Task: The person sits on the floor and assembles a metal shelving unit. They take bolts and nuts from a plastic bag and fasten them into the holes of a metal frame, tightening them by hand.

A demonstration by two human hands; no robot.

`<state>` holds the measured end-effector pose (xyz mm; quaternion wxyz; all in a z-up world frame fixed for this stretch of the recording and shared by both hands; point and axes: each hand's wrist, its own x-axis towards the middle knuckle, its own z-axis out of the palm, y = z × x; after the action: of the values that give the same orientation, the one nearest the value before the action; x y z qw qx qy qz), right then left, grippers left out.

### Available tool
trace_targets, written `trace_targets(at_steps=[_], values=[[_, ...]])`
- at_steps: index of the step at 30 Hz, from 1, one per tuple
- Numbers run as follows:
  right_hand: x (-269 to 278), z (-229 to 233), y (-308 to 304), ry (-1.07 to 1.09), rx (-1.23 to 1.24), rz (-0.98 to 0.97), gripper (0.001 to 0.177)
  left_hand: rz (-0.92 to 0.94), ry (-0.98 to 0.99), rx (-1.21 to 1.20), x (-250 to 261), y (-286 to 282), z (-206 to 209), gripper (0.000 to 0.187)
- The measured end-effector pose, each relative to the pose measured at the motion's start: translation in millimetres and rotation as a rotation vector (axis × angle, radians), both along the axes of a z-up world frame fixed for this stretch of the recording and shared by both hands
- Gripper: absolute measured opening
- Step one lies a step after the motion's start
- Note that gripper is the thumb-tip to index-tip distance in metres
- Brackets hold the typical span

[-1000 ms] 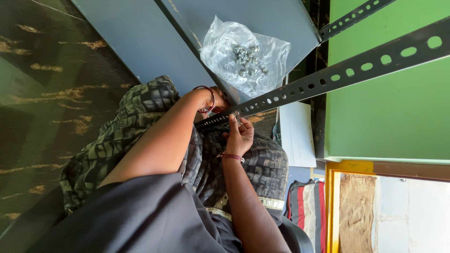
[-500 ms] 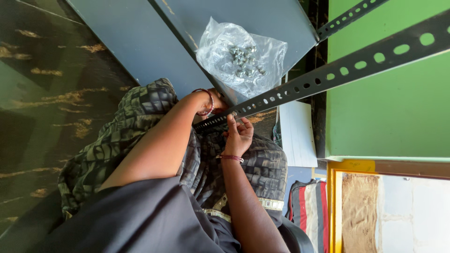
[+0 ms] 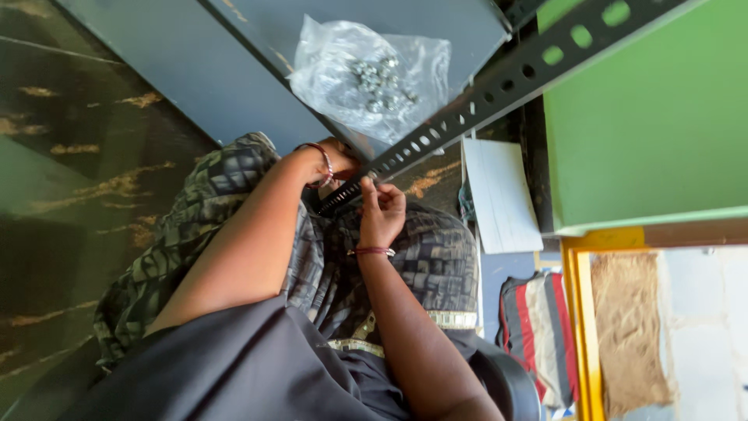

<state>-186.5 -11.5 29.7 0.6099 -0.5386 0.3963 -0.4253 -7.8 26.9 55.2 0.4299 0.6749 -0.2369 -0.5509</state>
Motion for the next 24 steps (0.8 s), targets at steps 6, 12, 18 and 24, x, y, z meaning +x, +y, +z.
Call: trace_targets(at_steps=[6, 12, 18, 24], values=[[0.0, 2.5, 6.6, -0.067, 0.143, 0.018, 0.031, 0.107, 0.075, -0.132, -0.5, -5.5, -29.8, 0.009], [2.6, 0.0, 5.7, -0.106, 0.09, 0.01, 0.04, 0.213, 0.12, -0.083, -8.3, -9.1, -35.5, 0.014], [0.6, -1.9, -4.7, -0.042, 0.045, 0.049, 0.052, 0.282, 0.174, -0.11, -7.3, -7.5, -39.9, 0.011], [-2.3, -2.9, -10.0, -0.098, 0.12, 0.113, 0.051, 0.58, 0.195, -0.138, -19.0, -2.2, -40.7, 0.014]])
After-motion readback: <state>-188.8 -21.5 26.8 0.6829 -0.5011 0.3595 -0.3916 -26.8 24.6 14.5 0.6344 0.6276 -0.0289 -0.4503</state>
